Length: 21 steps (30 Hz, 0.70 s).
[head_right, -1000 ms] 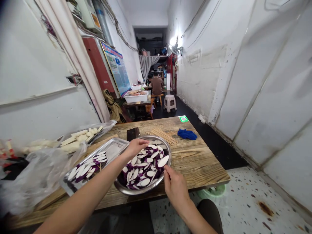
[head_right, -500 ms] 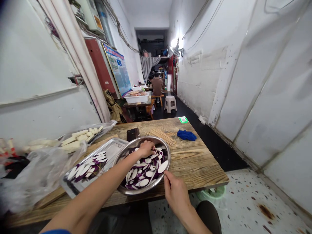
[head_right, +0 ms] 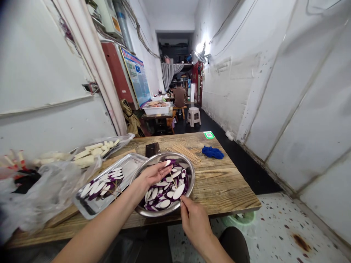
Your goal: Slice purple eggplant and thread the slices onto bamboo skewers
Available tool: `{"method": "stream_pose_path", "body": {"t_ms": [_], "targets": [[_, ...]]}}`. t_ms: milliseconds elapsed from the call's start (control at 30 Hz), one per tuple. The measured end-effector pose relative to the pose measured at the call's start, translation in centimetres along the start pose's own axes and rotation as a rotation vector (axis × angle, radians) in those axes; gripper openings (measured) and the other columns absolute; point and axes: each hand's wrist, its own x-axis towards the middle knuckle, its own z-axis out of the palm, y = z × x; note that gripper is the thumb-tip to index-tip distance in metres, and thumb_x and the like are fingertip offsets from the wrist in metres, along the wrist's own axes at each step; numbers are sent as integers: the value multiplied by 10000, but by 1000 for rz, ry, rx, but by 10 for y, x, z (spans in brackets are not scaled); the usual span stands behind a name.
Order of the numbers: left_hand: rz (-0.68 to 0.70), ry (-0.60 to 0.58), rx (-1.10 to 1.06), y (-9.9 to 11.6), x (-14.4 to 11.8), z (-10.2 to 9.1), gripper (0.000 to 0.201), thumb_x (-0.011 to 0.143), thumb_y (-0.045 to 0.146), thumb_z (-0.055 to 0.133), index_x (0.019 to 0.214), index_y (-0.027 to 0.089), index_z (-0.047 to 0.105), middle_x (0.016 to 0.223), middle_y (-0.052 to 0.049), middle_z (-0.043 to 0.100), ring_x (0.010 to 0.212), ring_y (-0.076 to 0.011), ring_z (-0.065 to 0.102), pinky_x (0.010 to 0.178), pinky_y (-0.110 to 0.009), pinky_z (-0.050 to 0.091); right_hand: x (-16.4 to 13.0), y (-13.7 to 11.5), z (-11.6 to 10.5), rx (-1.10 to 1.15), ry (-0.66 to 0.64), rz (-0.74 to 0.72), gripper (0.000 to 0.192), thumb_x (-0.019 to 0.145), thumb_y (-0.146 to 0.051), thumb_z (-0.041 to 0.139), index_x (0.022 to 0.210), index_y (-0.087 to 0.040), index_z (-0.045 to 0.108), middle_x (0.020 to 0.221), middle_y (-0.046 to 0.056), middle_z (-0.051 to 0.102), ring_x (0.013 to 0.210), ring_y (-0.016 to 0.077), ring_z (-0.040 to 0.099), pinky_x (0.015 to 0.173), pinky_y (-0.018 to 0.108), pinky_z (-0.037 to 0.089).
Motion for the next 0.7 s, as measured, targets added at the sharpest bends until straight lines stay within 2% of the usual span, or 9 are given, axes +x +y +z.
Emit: {"method": "stream_pose_path", "body": {"t_ms": [100,333,700], "targets": [[7,39,-55,-4,3,-5,77,751,33,518,807,83,536,781,-99,626,784,-194,630,683,-286,539,1,1,3,-7,-12,11,339,843,-227,344,1028,-111,604,877,111,676,744,200,638,672,276,479],[23,11,-58,-7,-1,-3,112,725,22,547,824,74,547,796,-108,636,801,-217,628,723,-321,537,3,3,4,-43,-20,23,370,851,-252,323,1035,-99,605,804,114,683,693,200,641,647,273,487],[81,-2,-40,-12,-14,5,88,696,5,574,743,78,556,710,-88,641,715,-182,635,764,-342,522,3,4,7,-36,0,15,397,857,-263,301,1035,-77,604,752,122,679,642,198,634,623,281,489]]}}
